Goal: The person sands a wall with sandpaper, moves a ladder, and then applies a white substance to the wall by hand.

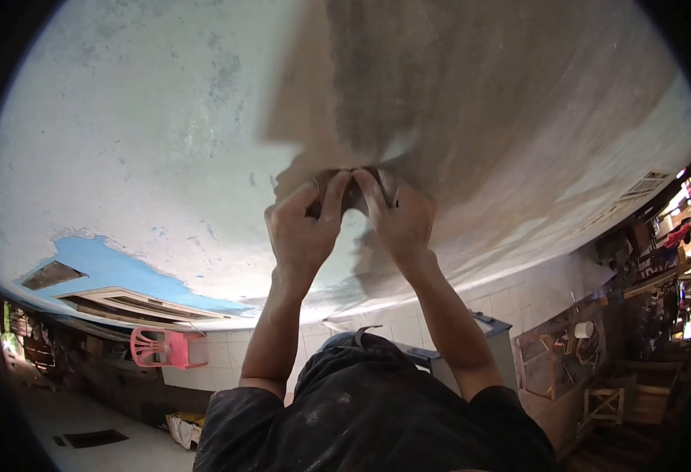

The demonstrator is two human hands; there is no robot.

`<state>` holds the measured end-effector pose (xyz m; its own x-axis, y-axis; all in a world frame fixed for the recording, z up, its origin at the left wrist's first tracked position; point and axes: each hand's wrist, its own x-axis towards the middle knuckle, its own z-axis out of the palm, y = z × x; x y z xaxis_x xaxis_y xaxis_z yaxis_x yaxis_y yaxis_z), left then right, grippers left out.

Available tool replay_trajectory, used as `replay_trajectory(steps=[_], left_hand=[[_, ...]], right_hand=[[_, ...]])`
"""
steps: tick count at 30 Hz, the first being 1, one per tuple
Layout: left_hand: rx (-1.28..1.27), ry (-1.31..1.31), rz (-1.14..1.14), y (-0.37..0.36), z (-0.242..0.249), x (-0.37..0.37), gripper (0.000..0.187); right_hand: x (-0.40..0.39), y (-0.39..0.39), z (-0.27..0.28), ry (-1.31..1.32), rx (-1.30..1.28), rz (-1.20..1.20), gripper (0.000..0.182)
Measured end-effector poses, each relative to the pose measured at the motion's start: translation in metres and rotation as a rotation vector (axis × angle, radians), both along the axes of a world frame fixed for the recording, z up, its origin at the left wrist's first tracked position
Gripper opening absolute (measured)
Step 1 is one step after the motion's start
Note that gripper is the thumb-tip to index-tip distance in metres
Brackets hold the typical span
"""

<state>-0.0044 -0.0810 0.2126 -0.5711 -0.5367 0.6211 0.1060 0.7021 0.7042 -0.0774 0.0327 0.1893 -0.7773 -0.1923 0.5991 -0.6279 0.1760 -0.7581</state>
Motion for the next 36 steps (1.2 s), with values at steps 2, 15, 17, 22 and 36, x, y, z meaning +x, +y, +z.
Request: replay_trajectory(steps=[2, 15, 17, 22, 36], left_hand=[[0.001, 0.024, 0.026, -0.002, -0.001, -0.004, 0.028], [0.141, -0.024, 0.071, 0.007, -0.015, -0.003, 0.036], [0.136, -0.024, 0.138, 0.007, 0.008, -0.006, 0.041], [0.215, -0.038, 0.125, 0.018, 0.038, -0.005, 0.044], [0.202, -0.040, 0.154, 0.014, 0.024, -0.002, 0.042]], right_hand=[[0.000, -0.001, 0.019, -0.013, -0.026, 0.008, 0.026], [-0.007, -0.006, -0.018, 0.112, 0.033, -0.027, 0.030], [-0.011, -0.005, 0.009, 0.093, 0.056, -0.002, 0.032], [-0.011, -0.003, 0.031, 0.073, 0.048, -0.003, 0.037], [-0.009, -0.012, 0.018, 0.242, -0.105, -0.080, 0.040]])
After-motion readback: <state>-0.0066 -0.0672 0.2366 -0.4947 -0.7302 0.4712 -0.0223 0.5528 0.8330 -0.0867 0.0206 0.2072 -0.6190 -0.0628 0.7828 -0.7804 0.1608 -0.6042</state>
